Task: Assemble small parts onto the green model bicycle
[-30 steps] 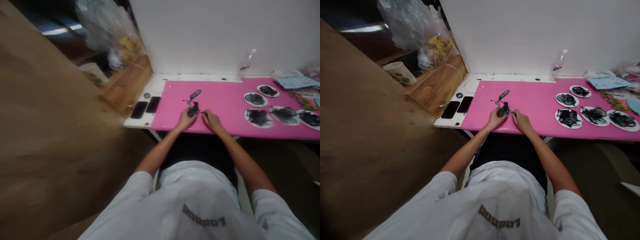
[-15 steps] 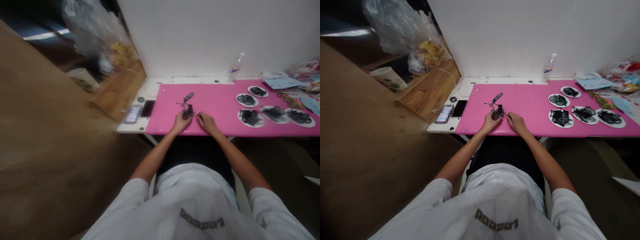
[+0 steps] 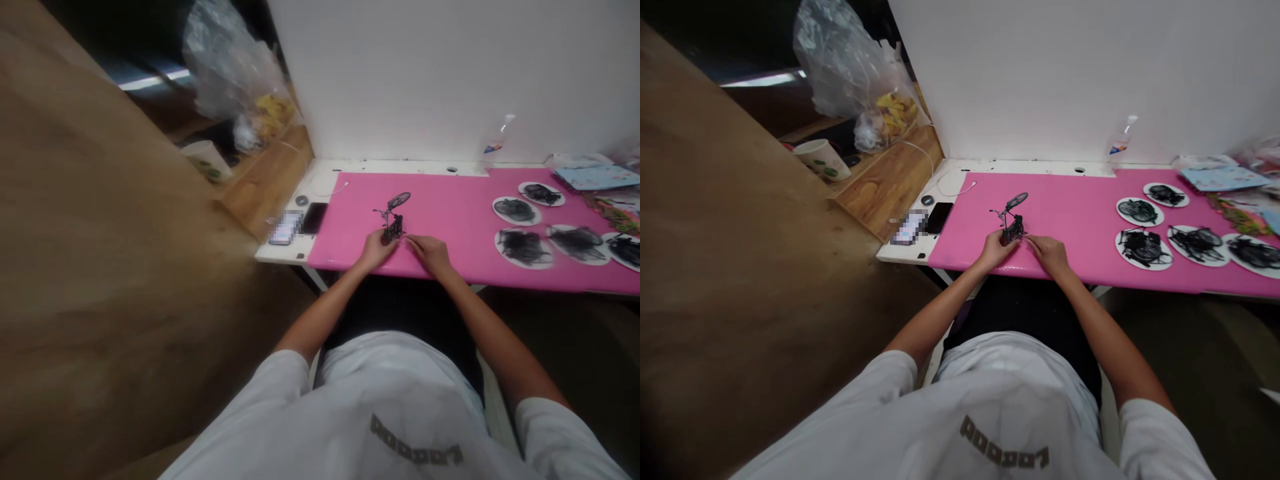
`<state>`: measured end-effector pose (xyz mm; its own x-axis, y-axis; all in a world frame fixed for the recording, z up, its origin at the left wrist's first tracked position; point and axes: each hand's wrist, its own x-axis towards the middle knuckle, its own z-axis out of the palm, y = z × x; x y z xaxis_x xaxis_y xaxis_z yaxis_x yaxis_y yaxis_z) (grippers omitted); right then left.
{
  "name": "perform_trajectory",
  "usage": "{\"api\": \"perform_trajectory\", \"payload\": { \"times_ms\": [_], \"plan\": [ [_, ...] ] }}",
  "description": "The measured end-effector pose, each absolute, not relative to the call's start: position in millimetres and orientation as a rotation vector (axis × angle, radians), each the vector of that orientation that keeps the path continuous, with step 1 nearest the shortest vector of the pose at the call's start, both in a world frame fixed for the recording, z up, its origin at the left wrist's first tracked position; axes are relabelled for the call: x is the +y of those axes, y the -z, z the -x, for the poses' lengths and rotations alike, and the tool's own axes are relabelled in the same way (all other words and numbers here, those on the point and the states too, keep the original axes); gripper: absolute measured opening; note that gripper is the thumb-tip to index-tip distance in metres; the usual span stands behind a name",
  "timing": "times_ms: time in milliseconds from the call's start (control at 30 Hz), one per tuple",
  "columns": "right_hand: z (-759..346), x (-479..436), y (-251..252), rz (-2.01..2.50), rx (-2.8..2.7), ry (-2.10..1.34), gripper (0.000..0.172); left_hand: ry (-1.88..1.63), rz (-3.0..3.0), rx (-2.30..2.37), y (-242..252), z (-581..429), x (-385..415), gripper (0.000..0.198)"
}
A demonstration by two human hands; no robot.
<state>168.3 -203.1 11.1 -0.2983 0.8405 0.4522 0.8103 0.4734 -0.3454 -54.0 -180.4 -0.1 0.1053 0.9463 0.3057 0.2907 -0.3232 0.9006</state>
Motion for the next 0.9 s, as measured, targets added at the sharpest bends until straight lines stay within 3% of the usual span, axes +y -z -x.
{"api": "perform_trajectory", "payload": {
  "times_ms": [900],
  "plan": [
    [-160.9,-202.5,-17.5,1.538,-2.268,-0.037,0.055,-1.245,-1.649,1.139,1.7,55.9,-178.9,0.039]
  ]
}}
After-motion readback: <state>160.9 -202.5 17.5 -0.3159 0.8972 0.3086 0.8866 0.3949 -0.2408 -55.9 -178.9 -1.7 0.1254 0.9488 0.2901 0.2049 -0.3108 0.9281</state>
